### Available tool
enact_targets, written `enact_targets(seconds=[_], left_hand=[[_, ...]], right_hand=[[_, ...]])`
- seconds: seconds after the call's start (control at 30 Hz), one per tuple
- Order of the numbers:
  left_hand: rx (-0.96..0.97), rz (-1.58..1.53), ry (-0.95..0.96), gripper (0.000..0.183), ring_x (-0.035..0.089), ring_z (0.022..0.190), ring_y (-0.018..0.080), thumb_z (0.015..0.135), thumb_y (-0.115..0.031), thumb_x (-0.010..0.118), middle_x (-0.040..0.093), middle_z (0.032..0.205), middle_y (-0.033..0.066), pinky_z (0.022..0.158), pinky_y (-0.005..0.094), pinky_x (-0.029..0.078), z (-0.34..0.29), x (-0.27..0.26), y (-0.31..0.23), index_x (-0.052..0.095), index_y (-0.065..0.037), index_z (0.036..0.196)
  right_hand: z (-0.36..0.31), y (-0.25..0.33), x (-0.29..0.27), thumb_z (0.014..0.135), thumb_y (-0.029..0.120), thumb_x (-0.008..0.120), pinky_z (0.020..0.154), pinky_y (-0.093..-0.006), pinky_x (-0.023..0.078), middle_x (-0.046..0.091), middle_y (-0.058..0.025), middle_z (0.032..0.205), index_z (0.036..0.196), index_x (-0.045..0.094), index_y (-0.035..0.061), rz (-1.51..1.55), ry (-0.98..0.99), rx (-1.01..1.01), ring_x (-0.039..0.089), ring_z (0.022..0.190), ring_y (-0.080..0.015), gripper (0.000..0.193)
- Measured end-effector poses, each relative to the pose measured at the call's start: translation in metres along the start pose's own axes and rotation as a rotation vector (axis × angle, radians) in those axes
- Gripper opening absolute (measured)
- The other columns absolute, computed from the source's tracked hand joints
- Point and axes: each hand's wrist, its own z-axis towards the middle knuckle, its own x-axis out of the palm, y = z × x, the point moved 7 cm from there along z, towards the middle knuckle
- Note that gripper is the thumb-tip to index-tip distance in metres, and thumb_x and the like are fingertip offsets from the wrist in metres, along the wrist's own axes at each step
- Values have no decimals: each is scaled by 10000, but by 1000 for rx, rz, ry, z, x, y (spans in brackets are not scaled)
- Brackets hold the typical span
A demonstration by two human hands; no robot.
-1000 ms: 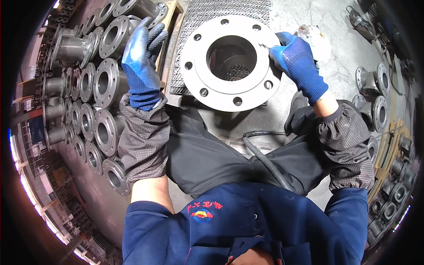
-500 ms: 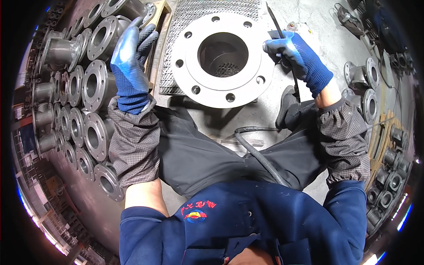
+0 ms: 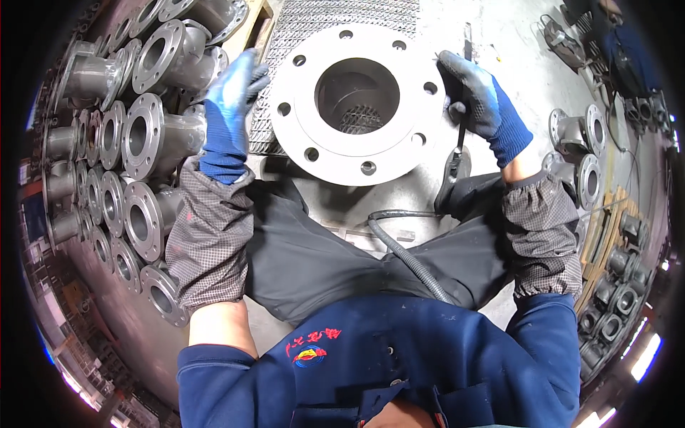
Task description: The person uses a small tool and a cloth to clean the surfaces and edges of several metal pipe T-junction components, moving them between a pallet and the floor.
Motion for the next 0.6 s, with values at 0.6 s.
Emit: enact_targets(seconds=[0.6], left_hand=[[41, 292, 185, 356, 642, 853, 179, 912, -211, 542, 642, 1009, 141, 737, 266, 540, -28, 39, -15, 558, 76, 1122]], right_hand=[[-2, 26, 31, 766, 91, 667, 689, -325, 518, 619, -139, 833, 948, 592, -24, -840, -101, -1054, 634, 788, -274, 228]])
